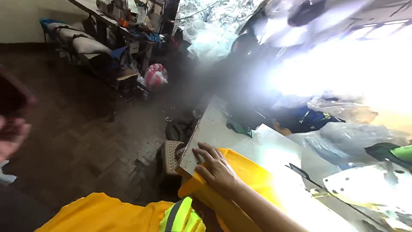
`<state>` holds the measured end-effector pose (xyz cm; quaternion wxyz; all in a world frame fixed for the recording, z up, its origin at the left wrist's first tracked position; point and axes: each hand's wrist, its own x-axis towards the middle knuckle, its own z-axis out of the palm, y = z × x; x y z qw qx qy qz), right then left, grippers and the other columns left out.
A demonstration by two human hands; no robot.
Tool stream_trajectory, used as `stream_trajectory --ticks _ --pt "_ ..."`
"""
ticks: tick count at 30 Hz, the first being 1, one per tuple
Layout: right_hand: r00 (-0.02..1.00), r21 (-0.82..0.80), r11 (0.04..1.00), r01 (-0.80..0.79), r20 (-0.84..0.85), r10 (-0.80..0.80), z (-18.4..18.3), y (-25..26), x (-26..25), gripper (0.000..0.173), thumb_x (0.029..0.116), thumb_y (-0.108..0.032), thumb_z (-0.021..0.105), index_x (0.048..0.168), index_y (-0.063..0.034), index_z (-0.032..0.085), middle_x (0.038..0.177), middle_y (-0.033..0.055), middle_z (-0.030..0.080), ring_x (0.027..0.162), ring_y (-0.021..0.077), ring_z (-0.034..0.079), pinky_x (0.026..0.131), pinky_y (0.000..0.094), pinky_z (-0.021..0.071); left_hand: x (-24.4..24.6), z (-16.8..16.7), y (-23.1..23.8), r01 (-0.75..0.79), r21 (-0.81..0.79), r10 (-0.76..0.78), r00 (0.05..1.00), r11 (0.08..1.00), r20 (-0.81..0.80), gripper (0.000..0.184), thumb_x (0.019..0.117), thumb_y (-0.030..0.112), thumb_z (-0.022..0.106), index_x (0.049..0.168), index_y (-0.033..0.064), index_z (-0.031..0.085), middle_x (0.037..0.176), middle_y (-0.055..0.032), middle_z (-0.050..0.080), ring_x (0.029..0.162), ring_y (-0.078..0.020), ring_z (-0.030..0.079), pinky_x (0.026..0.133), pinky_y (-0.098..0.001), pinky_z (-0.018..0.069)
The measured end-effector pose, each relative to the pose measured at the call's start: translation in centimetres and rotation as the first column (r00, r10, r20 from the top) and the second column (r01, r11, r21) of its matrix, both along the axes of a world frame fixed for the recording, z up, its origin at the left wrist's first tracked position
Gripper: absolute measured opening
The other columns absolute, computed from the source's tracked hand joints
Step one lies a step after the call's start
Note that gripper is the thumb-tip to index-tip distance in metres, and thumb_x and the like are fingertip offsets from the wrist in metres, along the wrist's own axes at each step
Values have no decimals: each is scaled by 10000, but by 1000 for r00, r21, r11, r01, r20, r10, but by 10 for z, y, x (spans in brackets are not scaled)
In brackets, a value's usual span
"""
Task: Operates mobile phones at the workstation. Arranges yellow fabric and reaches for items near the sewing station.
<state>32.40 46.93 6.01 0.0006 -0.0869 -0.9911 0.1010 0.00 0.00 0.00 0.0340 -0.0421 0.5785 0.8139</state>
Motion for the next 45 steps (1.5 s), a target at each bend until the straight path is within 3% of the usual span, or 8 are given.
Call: stream_trajectory --ticks 2,5,7,10,16,31,40,45 --pt "1000 -33 999 -2 -8 2 1 1 -1 632 1006 -669 335 1493 -311 521 1594 33 430 1511 241 334 1249 554 206 50 65 68 184 185 -199 977 965 70 162 1063 185 490 1179 165 602 1010 5 686 881 -98 696 821 -293 601" --pt "965 -377 926 22 -233 -118 11 -12 0 602 1040 -524 422 1481 -127 526 1511 94 517 1444 240 434 1235 521 268 127 127 152 455 113 -466 878 884 108 203 1077 134 456 1249 125 563 954 -42 678 803 -127 692 731 -295 607" --pt "899 -693 720 -33 -336 -281 34 -29 4 611 1040 -481 456 1491 -70 481 1466 113 550 1363 207 520 1144 418 426 162 140 191 623 91 -629 762 777 152 250 1069 96 483 1309 95 552 981 -91 692 815 -162 697 750 -312 606" --pt "870 -900 412 -142 -312 -382 69 -42 21 583 1046 -443 465 1550 -162 383 1420 67 594 1248 220 621 1024 424 538 201 136 235 810 98 -812 560 578 162 292 1050 48 518 1341 68 520 1068 -110 690 911 -183 708 844 -324 602" --pt "772 -937 285 -201 -331 -542 81 -16 61 496 1053 -78 483 1536 -181 442 1223 134 675 1014 248 711 894 426 605 264 136 293 897 159 -906 386 413 174 312 1009 9 578 1306 45 490 1103 -117 675 955 -198 709 875 -343 605" --pt "685 -996 -51 -75 -14 -729 59 80 143 409 1108 -122 394 1507 -160 476 1131 195 684 953 301 724 822 476 620 333 129 405 954 -104 -920 298 281 253 351 987 75 657 1300 32 505 1095 -93 678 932 -160 705 843 -292 596" --pt "650 -997 -48 64 78 -756 50 130 163 411 1125 -211 355 1521 -228 464 1196 162 679 887 263 726 756 415 615 344 103 461 949 -251 -939 252 191 235 320 987 136 675 1271 27 577 1084 -70 688 913 -134 699 834 -289 592" --pt "599 -998 -41 41 57 -799 23 157 159 421 1102 -121 390 1521 -140 427 1198 183 670 926 275 720 766 441 613 342 104 486 945 -261 -938 259 197 230 327 990 152 676 1269 13 576 1068 -73 687 891 -128 698 829 -278 592"
